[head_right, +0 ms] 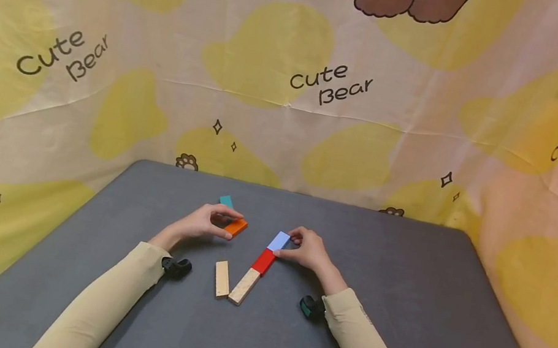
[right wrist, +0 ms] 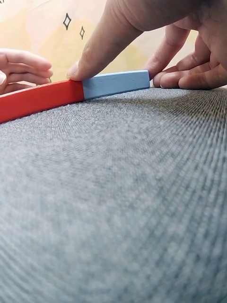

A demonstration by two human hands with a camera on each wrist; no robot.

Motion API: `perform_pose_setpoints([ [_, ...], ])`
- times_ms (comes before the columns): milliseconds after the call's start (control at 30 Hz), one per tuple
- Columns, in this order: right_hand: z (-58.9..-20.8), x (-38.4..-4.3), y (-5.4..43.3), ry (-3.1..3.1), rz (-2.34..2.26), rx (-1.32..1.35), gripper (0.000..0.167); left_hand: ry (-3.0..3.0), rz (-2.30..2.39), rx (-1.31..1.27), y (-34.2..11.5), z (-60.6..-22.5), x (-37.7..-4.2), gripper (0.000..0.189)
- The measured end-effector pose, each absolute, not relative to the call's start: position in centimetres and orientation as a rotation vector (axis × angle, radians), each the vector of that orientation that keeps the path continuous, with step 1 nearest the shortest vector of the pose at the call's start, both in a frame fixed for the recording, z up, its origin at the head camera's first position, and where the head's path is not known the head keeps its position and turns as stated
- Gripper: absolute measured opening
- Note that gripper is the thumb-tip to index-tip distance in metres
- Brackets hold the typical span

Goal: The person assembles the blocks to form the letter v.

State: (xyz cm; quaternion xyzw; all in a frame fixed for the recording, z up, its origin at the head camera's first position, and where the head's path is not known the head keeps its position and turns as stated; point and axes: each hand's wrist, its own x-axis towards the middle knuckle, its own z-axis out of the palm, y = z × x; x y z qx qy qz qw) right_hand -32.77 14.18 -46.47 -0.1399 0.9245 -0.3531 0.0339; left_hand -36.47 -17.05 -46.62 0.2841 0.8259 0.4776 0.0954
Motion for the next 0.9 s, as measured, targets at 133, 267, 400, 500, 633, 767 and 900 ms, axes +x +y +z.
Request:
perform_pose_setpoints([
  [133,-46.4,-32.7,14.1,2.843,-1.086,-0.430,0.059,2.459,1.386,0.819,-17.0,-46.7,-36.8,0.058],
  [267,-46.5,-32.8,14.0,2.843,-1.083,-0.426,0.059,2.447,1.361,0.836,-16.8,-45.5,-36.1,0.058],
  [400,-46.6,-32.9,14.0,2.843,-1.092,-0.420,0.060,2.377,1.373,0.868,-16.7,-44.3,-35.5,0.060],
  [500,-46.7,-32.9,14.0,2.844,-1.096,-0.422,0.060,2.373,1.367,0.852,-16.9,-45.4,-36.3,0.063],
  [633,-46.8,-32.9,14.0,2.845,-1.097,-0.418,0.061,2.411,1.347,0.834,-17.0,-46.7,-37.3,0.064],
  [767,-46.7,-32.9,14.1,2.851,-1.096,-0.417,0.061,2.427,1.339,0.821,-17.1,-46.9,-37.4,0.063],
  [900,-46.7,-32.9,14.1,2.847,-1.101,-0.416,0.061,2.425,1.333,0.806,-17.2,-46.9,-37.4,0.062],
])
